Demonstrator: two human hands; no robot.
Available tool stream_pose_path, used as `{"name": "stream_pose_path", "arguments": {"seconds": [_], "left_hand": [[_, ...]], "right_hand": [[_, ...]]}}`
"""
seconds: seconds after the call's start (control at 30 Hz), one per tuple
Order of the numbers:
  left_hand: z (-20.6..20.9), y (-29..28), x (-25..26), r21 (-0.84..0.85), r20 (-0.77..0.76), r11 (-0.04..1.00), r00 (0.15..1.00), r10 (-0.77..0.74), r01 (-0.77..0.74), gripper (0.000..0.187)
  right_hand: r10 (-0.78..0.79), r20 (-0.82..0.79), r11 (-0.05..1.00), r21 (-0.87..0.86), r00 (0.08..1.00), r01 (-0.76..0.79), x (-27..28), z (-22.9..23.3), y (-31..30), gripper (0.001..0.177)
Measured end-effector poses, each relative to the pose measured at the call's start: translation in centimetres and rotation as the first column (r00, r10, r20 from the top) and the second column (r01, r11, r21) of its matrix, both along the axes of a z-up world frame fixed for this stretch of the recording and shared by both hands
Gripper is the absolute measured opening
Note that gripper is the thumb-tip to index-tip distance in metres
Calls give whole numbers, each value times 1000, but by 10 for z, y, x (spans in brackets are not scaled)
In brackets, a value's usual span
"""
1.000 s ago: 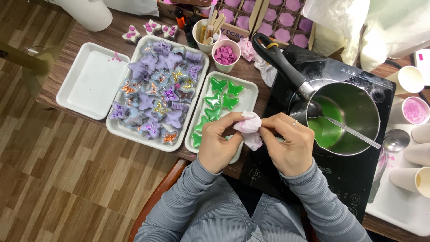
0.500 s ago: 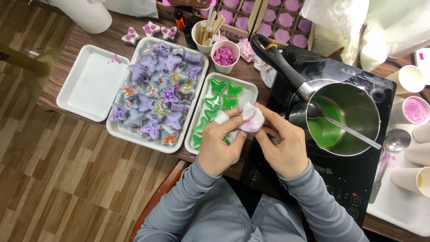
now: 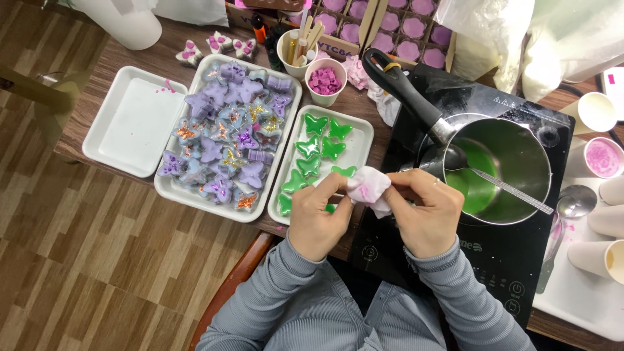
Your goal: Pouring green liquid wax into butterfly-shaped molds using a pot and a spoon.
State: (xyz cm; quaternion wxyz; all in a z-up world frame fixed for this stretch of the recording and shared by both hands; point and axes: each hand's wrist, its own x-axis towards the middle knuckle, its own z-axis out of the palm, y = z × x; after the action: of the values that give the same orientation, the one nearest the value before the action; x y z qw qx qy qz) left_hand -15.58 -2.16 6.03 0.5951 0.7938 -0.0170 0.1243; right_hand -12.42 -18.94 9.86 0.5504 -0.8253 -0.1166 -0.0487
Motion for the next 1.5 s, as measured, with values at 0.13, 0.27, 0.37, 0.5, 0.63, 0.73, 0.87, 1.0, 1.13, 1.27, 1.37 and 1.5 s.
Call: {"name": "stream_pose_path", "arguments": {"seconds": [0.13, 0.27, 0.37, 0.5, 0.63, 0.73, 0.87, 1.0, 1.13, 1.27, 1.37, 1.5], "left_hand": [[17, 5, 3, -212, -17, 969, 991, -136, 129, 30], [30, 9, 6, -458, -96, 838, 921, -377, 295, 50], [9, 9, 8, -428, -90, 869, 945, -314, 248, 45], [-7, 10, 14, -282, -65, 953, 989, -133, 109, 31], [11, 12, 29, -107, -52, 994, 998, -38, 33, 27], [9, 10, 42, -9, 38, 1000, 999, 10, -9, 30], [-11, 7, 74, 227, 227, 969, 973, 45, -98, 31], [-47, 4, 113, 329, 206, 942, 979, -13, -57, 30], [-54, -1, 145, 431, 38, 901, 998, 41, -54, 23], [-62, -2, 177, 506, -6, 859, 996, 87, -72, 17], [-77, -5, 194, 533, -7, 844, 997, 72, -57, 13], [-98, -12, 207, 580, -73, 815, 996, 50, 1, 25]], "right_hand": [[-40, 99, 997, -61, 994, 46, -3, 2, -2, 9], [-58, 152, 993, -97, 987, 73, -6, 6, -1, 11], [-18, 199, 990, -131, 980, 45, -8, 13, 3, 12], [78, 215, 982, -184, 973, -38, -9, 14, 5, 16], [125, 219, 970, -232, 968, -72, -2, 14, 8, 22], [124, 175, 972, -220, 977, -84, 0, 16, 9, 33], [86, 225, 966, -258, 971, -26, 3, 17, 9, 43], [79, 249, 962, -273, 965, -8, 8, 19, 10, 45], [59, 203, 955, -296, 977, 4, 14, 19, 10, 42], [58, 192, 929, -370, 980, 17, 22, 21, 12, 38], [83, 233, 925, -379, 969, 12, 27, 21, 13, 35], [83, 209, 918, -396, 974, 7, 33, 20, 12, 34]]}}
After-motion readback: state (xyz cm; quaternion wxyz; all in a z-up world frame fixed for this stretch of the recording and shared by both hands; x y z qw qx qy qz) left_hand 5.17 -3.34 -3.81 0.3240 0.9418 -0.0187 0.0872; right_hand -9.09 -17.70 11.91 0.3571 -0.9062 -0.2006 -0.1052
